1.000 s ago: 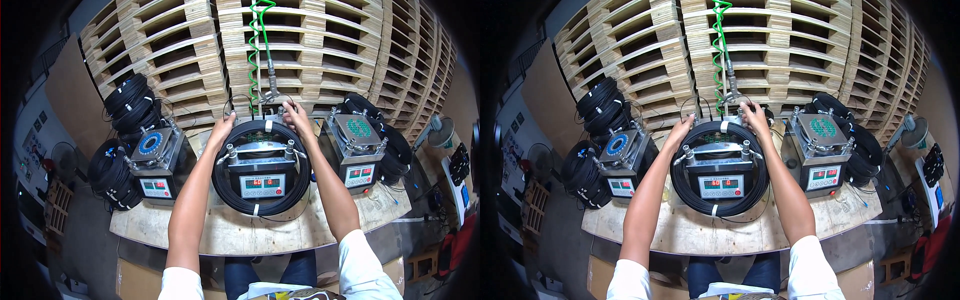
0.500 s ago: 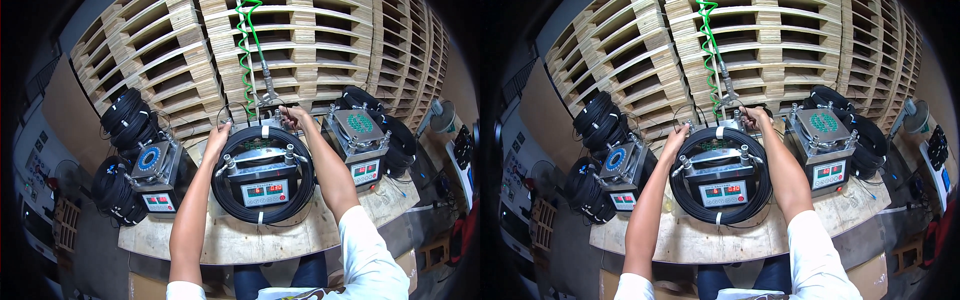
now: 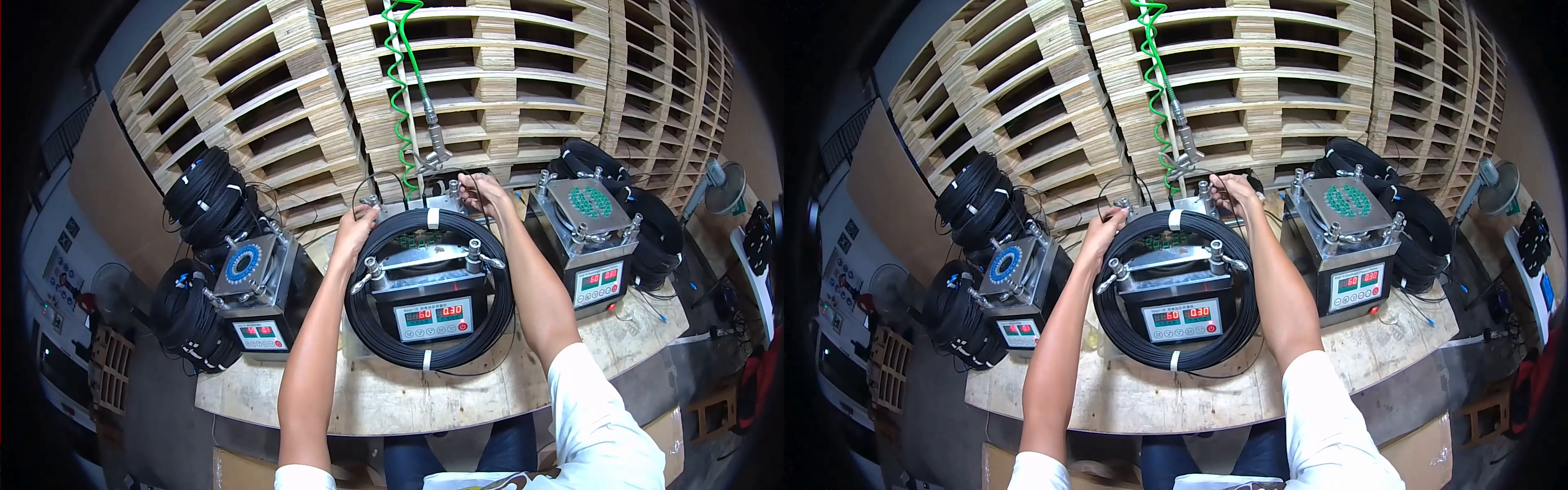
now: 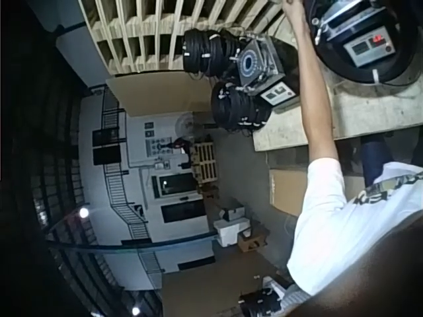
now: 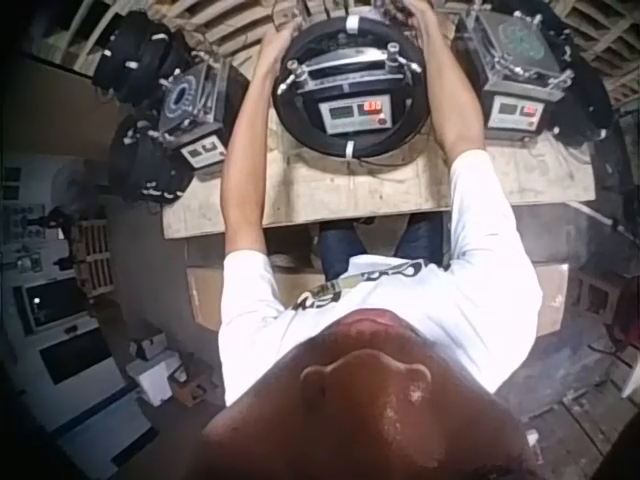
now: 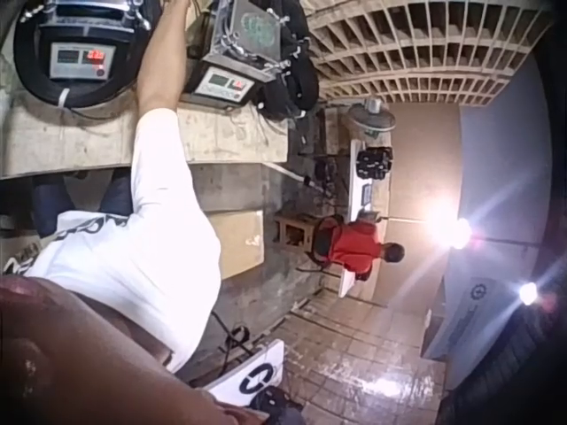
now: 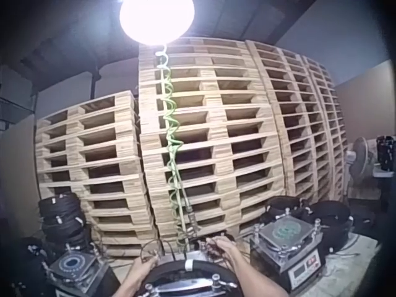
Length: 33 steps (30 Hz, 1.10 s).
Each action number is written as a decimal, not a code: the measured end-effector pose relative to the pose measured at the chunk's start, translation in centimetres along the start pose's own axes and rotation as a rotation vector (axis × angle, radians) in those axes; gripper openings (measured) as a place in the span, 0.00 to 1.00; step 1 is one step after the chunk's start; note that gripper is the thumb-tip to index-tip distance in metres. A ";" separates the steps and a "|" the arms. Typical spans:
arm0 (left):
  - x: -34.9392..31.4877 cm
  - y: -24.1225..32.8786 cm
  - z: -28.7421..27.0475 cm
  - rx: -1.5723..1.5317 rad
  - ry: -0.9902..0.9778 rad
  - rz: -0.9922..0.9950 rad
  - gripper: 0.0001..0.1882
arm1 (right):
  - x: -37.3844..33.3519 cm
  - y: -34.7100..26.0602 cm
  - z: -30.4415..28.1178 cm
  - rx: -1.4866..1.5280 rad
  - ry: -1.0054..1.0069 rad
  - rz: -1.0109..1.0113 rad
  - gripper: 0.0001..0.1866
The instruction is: Processing or sealing the ends of a cable coil using industrial machinery and a liquid spray.
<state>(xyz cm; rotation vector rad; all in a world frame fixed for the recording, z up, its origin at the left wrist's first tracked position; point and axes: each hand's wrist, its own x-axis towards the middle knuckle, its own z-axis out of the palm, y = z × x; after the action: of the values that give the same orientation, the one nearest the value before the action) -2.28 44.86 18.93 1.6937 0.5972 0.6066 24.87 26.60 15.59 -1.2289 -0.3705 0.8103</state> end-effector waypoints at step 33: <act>-2.3 1.1 -2.1 -0.321 -0.354 0.072 0.58 | 3.7 0.9 -1.5 0.004 0.067 -0.246 0.09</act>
<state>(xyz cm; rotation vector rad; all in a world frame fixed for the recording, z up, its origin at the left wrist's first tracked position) -5.32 44.62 20.18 1.4743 0.1745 0.4132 27.99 28.34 13.63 -1.1770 -0.4546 0.5574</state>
